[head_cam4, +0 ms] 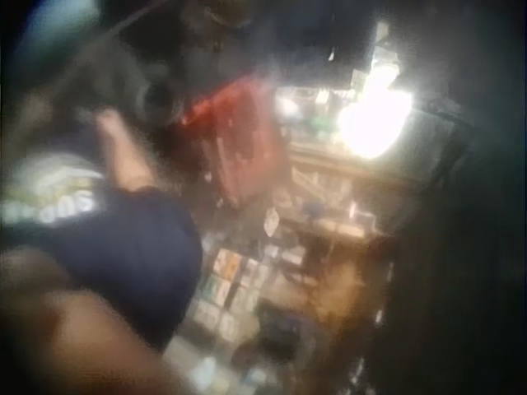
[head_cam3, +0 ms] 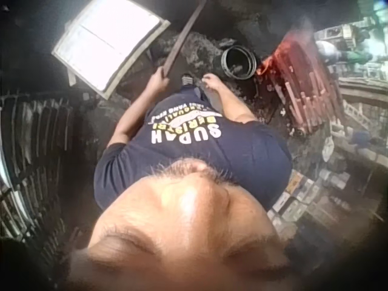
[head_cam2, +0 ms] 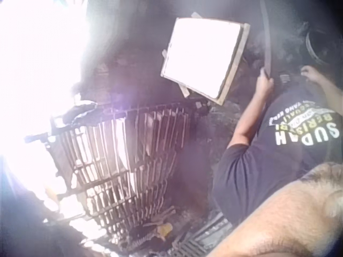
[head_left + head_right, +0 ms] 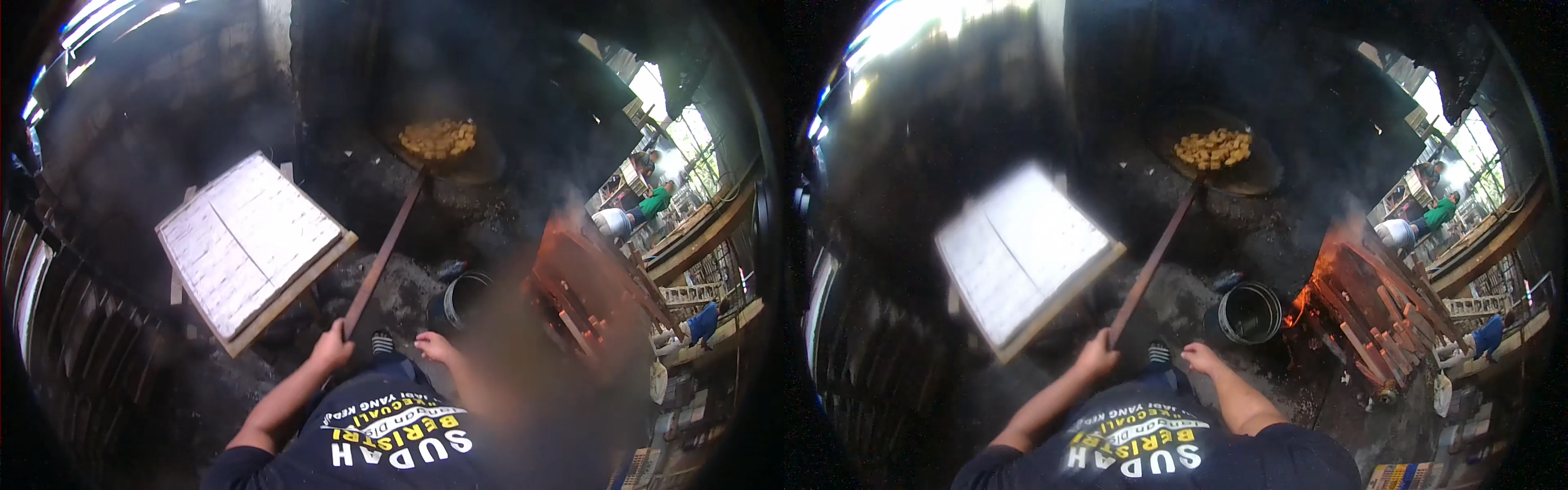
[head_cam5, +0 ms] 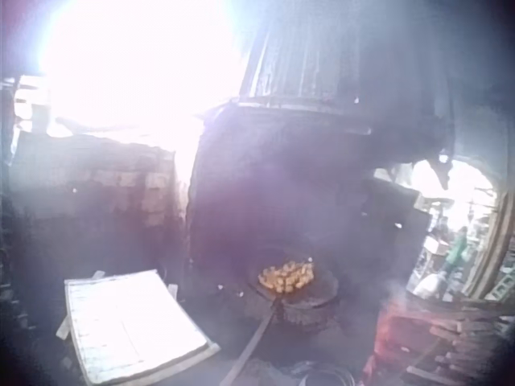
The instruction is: The person deep fries tofu in a large outdoor vat using a long-handled scoop and then transfers the cooked tofu into plastic crates by hand.
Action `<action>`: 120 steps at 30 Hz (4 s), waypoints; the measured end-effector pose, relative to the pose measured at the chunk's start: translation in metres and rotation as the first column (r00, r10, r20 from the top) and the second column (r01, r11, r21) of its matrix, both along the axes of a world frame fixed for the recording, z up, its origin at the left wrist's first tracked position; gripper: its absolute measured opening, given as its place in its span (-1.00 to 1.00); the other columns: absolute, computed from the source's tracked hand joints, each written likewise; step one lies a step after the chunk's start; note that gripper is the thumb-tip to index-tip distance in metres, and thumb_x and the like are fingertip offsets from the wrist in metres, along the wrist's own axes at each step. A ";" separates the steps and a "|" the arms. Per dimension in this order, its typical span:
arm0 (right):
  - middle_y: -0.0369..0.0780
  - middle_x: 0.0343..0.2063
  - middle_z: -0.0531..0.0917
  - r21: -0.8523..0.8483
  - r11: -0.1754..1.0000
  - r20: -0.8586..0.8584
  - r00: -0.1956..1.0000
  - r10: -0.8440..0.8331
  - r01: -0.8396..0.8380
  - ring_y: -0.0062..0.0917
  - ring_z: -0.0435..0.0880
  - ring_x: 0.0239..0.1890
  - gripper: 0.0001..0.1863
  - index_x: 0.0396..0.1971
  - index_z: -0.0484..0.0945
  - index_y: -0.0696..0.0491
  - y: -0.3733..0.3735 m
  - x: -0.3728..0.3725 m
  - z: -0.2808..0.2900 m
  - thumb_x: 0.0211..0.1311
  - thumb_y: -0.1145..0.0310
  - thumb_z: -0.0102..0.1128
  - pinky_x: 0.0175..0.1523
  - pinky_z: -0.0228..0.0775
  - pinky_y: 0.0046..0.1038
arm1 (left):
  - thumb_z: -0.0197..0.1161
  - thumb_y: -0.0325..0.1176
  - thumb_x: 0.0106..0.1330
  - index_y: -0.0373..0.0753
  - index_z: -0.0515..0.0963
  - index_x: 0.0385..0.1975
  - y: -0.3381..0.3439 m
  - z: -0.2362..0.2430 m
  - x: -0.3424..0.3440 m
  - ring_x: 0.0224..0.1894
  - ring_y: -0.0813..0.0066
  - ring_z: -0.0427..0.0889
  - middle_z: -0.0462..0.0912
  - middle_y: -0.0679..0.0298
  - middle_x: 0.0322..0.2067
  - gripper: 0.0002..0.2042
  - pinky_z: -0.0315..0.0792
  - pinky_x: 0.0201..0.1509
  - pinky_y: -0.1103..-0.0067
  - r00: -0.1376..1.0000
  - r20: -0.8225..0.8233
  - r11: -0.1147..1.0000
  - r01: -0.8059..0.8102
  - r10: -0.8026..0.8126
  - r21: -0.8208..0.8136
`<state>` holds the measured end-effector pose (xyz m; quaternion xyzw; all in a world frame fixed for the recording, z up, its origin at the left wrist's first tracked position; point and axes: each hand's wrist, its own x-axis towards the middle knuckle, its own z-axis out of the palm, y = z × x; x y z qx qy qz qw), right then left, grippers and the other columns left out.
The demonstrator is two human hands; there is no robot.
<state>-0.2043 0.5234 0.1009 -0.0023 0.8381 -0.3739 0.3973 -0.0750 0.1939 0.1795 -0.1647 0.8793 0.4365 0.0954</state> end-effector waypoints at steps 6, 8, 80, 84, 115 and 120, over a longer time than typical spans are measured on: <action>-0.26 -0.35 0.69 0.063 0.996 0.100 0.993 -0.068 0.062 -0.54 0.65 -0.49 -0.53 0.14 0.58 0.08 0.045 0.029 -0.025 0.33 0.16 0.32 -0.50 0.45 -0.41 | 0.27 -0.25 0.22 -0.20 0.26 0.34 0.031 0.036 0.002 -0.02 -0.23 0.68 0.69 -0.24 -0.10 -0.35 0.55 0.10 0.08 0.996 0.092 1.000 -0.020 0.022 -0.022; -0.27 -0.42 0.66 0.112 0.994 0.100 0.995 -0.007 -0.004 -0.55 0.62 -0.52 -0.59 0.04 0.64 0.08 0.078 0.042 -0.047 0.30 0.15 0.34 -0.51 0.45 -0.40 | 0.26 -0.26 0.24 -0.18 0.27 0.33 0.029 0.037 0.002 -0.04 -0.20 0.69 0.69 -0.24 -0.11 -0.37 0.56 0.08 0.08 0.996 0.076 0.997 -0.034 0.039 -0.068; -0.25 -0.52 0.64 0.247 0.956 0.114 0.974 -0.194 0.161 -0.44 0.61 -0.51 -0.73 -0.20 0.66 -0.03 0.092 0.082 -0.022 0.37 0.08 0.20 -0.44 0.45 -0.26 | 0.45 -0.32 0.15 -0.36 0.51 -0.11 -0.036 -0.076 -0.006 -0.45 0.32 0.69 0.65 0.11 -0.40 -0.62 0.57 -0.38 0.41 0.999 -0.028 0.986 -0.036 0.041 0.162; -0.24 -0.56 0.63 0.247 0.959 0.051 0.987 -0.155 0.138 -0.43 0.59 -0.52 -0.71 -0.27 0.65 0.00 0.092 0.076 -0.013 0.38 0.08 0.17 -0.44 0.44 -0.24 | 0.44 -0.38 0.17 -0.35 0.48 -0.13 -0.049 -0.095 -0.011 -0.58 0.44 0.61 0.60 0.19 -0.45 -0.65 0.52 -0.57 0.48 0.999 -0.024 0.979 -0.028 0.034 0.200; -0.18 -0.68 0.61 0.214 0.973 -0.016 0.996 -0.087 0.089 -0.35 0.59 -0.63 -0.67 -0.39 0.64 0.05 0.081 0.081 -0.040 0.37 0.08 0.18 -0.48 0.43 -0.18 | 0.41 -0.44 0.21 -0.29 0.44 -0.18 -0.044 -0.070 -0.011 -0.68 0.52 0.46 0.51 0.31 -0.53 -0.71 0.40 -0.64 0.53 0.996 -0.083 0.952 0.041 -0.017 0.302; -0.18 -0.68 0.60 0.185 0.971 -0.003 0.988 -0.152 0.150 -0.34 0.59 -0.62 -0.68 -0.39 0.64 0.07 0.085 0.090 -0.038 0.36 0.11 0.19 -0.47 0.44 -0.19 | 0.41 -0.42 0.21 -0.30 0.44 -0.17 -0.041 -0.071 -0.007 -0.70 0.52 0.46 0.50 0.31 -0.56 -0.71 0.37 -0.66 0.53 0.998 -0.058 0.948 -0.004 0.024 0.317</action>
